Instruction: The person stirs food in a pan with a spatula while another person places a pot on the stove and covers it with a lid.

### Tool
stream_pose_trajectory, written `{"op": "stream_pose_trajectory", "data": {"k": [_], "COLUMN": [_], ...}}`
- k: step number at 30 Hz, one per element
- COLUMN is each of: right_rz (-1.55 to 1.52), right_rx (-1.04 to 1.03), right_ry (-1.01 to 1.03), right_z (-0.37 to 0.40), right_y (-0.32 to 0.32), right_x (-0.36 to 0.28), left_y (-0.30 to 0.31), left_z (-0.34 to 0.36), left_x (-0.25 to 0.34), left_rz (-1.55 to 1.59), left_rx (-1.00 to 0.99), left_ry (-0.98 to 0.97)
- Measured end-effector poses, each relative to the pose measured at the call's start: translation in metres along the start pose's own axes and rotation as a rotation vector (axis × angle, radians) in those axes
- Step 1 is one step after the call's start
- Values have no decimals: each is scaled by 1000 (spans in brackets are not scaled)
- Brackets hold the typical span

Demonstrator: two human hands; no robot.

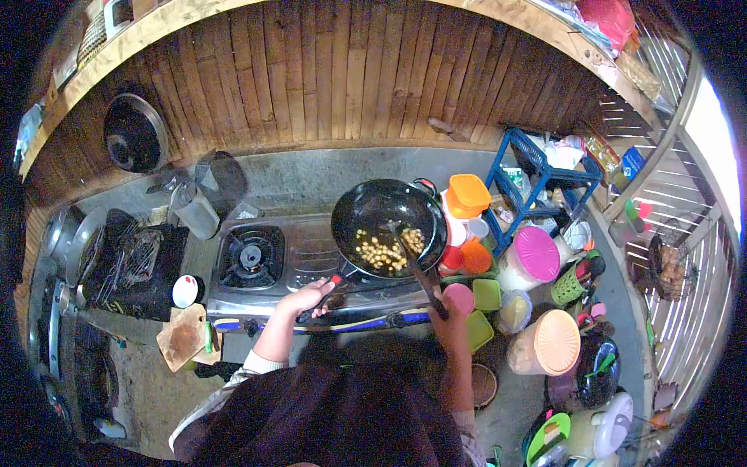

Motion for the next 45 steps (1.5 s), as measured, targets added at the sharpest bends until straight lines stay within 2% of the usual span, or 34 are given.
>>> {"op": "stream_pose_trajectory", "data": {"k": [2,6,9,11,17,18,20,23,27,29,34,36,41,45], "right_rz": [64,51,158,235,294,294,290,339,368,406,380,377,402,415], "right_rx": [-12,-30,-23,-76,-55,-57,10,7,-15,14,5,2,-52,-56], "right_ry": [-181,-170,-204,-300,-387,-386,-197,-147,-221,-107,-102,-99,-252,-191], "right_z": [10,30,39,42,49,50,52,55,54,57,59,59,55,50], "right_y": [14,39,58,71,99,104,113,125,131,133,129,128,122,115], "right_x": [-11,-17,-34,-57,-76,-78,-85,-84,-99,-84,-72,-71,-75,-71], "left_y": [-1,1,1,2,-2,-1,1,2,2,2,0,-2,-2,-1], "left_z": [1,-1,-2,-2,2,3,-2,-4,-5,-5,-3,1,1,1], "left_x": [1,-1,-1,-1,3,3,-1,-2,-2,-2,-1,2,3,3], "left_rz": [0,6,8,4,6,3,4,8,4,7,26,10,30,39], "left_rx": [7,-13,-20,-24,16,32,14,-12,-11,-29,-44,8,-15,-32], "left_ry": [7,11,2,3,16,10,3,-1,10,-3,-14,6,15,36]}}
Point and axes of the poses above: each hand's wrist, its own z-axis away from the middle knuckle, its own y-axis out of the back of the hand, x = y × z, the point moved 2 cm from there along -z, towards the middle knuckle, and after that the axes turned 5 degrees about y, right-handed, at the moved point
